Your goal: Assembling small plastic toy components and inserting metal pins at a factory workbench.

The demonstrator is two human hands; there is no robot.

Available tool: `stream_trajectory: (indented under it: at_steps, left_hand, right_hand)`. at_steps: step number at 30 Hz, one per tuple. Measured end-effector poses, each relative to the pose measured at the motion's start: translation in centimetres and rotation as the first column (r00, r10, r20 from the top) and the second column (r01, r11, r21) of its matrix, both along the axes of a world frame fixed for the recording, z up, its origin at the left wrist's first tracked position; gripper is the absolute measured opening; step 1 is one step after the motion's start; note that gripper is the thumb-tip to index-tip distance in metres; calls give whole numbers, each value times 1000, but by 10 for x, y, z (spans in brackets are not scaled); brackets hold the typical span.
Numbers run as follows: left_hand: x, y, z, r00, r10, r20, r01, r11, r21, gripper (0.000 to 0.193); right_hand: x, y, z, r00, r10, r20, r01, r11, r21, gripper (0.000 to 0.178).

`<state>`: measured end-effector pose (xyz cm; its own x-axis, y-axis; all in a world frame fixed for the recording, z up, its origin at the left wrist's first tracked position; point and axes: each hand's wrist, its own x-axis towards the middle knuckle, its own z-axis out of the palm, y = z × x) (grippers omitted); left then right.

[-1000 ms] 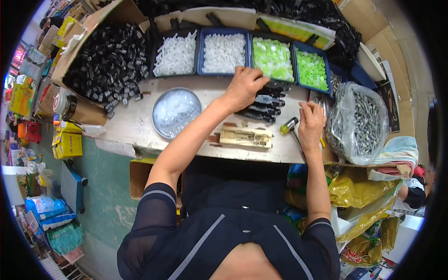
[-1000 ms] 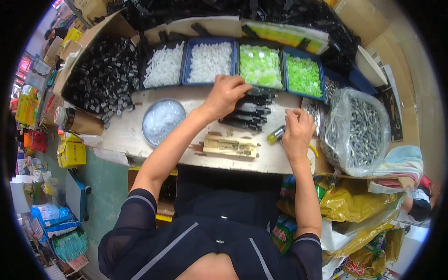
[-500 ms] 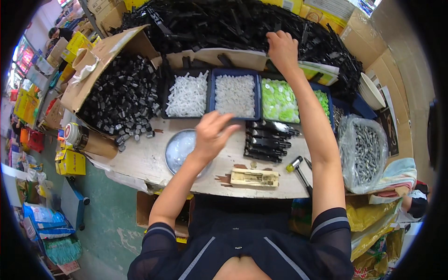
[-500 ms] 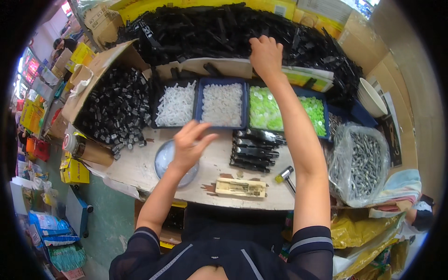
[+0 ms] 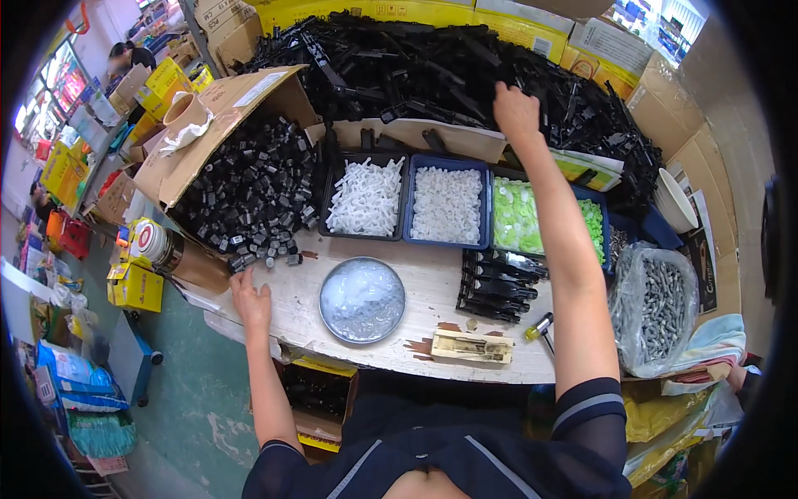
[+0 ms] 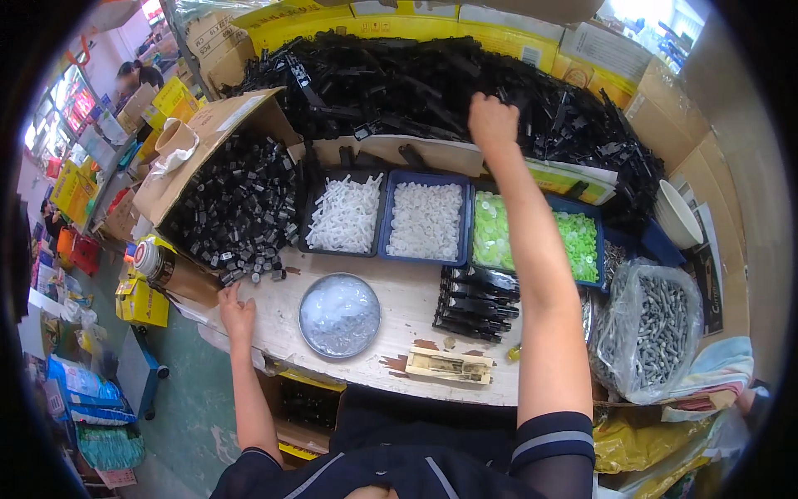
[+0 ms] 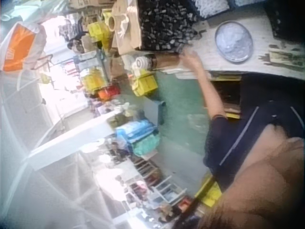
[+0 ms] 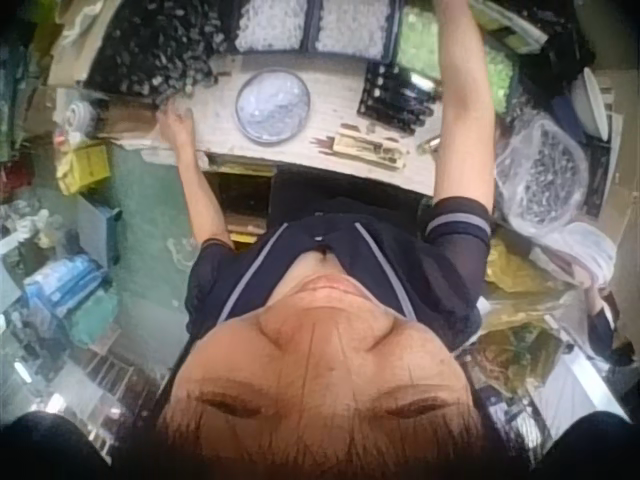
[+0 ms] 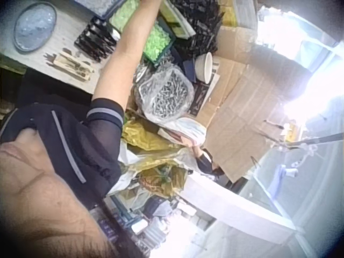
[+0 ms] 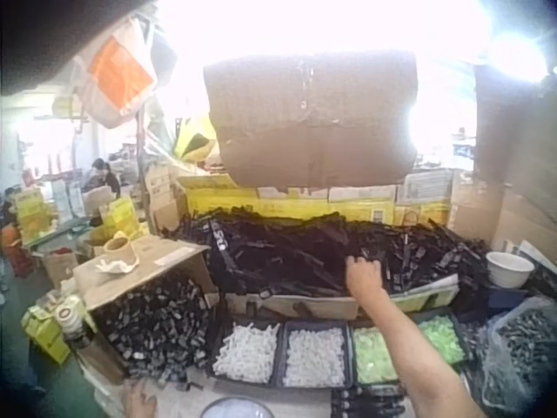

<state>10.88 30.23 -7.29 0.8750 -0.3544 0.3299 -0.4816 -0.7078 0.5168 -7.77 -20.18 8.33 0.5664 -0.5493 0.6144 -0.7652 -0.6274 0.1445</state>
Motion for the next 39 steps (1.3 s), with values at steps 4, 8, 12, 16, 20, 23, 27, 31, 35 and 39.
stream_trajectory:
  at_steps: [4, 8, 12, 16, 20, 23, 27, 31, 35, 39]
  left_hand:
    - [9, -4, -1, 998, -55, 9, 55, 997, 56, 46]
    - [7, -21, 11, 990, -131, -59, 139, 977, 160, 43]
    - [21, -22, 6, 991, -113, -64, 120, 988, 101, 42]
    - [36, -27, -4, 986, -7, -164, 3, 1000, -27, 44]
    - [36, -44, -10, 988, -93, -125, 86, 994, -63, 34]
    - [20, -29, -18, 986, -158, -50, 154, 985, -72, 34]
    - [-2, -10, -14, 955, -102, -277, 18, 957, -290, 26]
    - [-22, 1, 8, 906, -105, -410, -3, 967, -254, 25]
    - [-22, -3, 4, 899, -39, -435, -71, 970, -233, 23]
    - [-27, 8, 11, 900, -19, -435, -103, 961, -255, 18]
  right_hand:
    - [-51, 2, 19, 991, 46, -124, -39, 997, 59, 20]
    - [-103, 16, 29, 991, 131, 9, -131, 990, 61, 23]
    - [-151, 46, 24, 836, 333, 436, -502, 785, 364, 20]
    - [-193, 124, 25, 856, 420, 301, -486, 457, 745, 19]
    - [-234, 185, -10, 872, 401, 281, -403, 260, 878, 19]
    - [-254, 227, -57, 866, 450, 218, -394, 346, 851, 17]
    - [-258, 268, -95, 900, 404, 165, -381, 542, 749, 8]
    - [-239, 287, -88, 907, 416, 61, -360, 692, 626, 4]
    - [-227, 289, -88, 853, 516, 83, -468, 684, 559, 29]
    - [-204, 305, -87, 765, 644, 27, -553, 633, 542, 39]
